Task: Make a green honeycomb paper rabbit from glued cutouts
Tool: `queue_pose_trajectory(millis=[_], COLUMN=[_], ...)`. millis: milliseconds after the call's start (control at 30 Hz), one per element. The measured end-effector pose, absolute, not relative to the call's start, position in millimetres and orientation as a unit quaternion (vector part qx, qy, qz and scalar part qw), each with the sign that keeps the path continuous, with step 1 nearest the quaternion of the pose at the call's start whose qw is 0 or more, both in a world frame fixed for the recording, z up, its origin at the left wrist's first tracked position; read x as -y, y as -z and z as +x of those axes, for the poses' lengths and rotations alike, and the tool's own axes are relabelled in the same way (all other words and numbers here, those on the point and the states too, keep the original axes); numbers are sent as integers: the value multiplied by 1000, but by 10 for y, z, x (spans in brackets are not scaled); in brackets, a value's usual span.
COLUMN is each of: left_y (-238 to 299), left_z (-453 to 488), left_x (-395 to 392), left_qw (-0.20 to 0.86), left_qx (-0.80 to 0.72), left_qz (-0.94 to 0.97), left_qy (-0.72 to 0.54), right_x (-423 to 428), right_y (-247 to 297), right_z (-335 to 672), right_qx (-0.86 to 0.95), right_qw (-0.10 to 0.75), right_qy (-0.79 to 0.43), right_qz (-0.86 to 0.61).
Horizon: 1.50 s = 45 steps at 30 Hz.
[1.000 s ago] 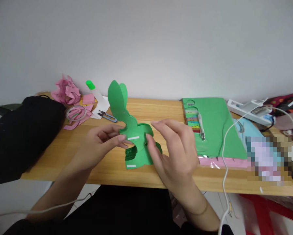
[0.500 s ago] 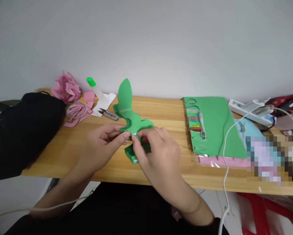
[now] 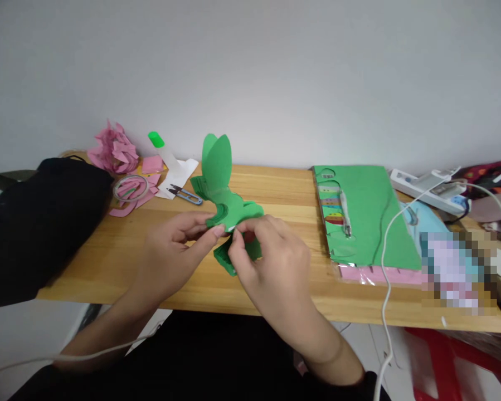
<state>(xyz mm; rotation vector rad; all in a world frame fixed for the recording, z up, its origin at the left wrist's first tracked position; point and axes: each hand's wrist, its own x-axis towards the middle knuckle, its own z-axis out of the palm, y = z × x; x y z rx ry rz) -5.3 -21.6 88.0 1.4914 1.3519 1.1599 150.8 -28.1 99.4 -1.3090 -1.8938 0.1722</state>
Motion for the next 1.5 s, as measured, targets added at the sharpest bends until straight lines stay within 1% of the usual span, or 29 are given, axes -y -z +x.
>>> queue_pose_trajectory(millis=[100, 700, 1033, 1100, 1167, 1300, 1367, 1433, 1500], left_y=[-913, -910, -859, -848, -826, -740, -685, -626, -564], left_z=[-54, -31, -45, -57, -78, -188, -304, -468, -669], left_x=[220, 237, 223, 215, 201, 145, 113, 93, 92], left_qw=[397, 321, 317, 323, 346, 451, 485, 498, 498], left_qx=[-540, -560, -556, -562, -561, -534, -540, -569, -602], left_qz=[590, 620, 623, 614, 601, 543, 509, 479, 452], left_qy=[-451, -446, -449, -451, -452, -465, -463, -446, -429], right_x=[284, 278, 272, 254, 212, 59, -44, -161, -295], right_y=[-993, -977, -971, -971, -970, -942, -898, -826, -727], right_z=[1509, 1484, 1458, 1463, 1481, 1558, 1603, 1632, 1622], right_qx=[751, 748, 750, 746, 732, 666, 635, 622, 619], right_qw=[405, 400, 397, 401, 406, 402, 390, 382, 373], right_qy=[-79, -48, -23, -56, -132, -388, -474, -504, -501], right_qz=[-516, -528, -528, -528, -531, -495, -468, -462, -475])
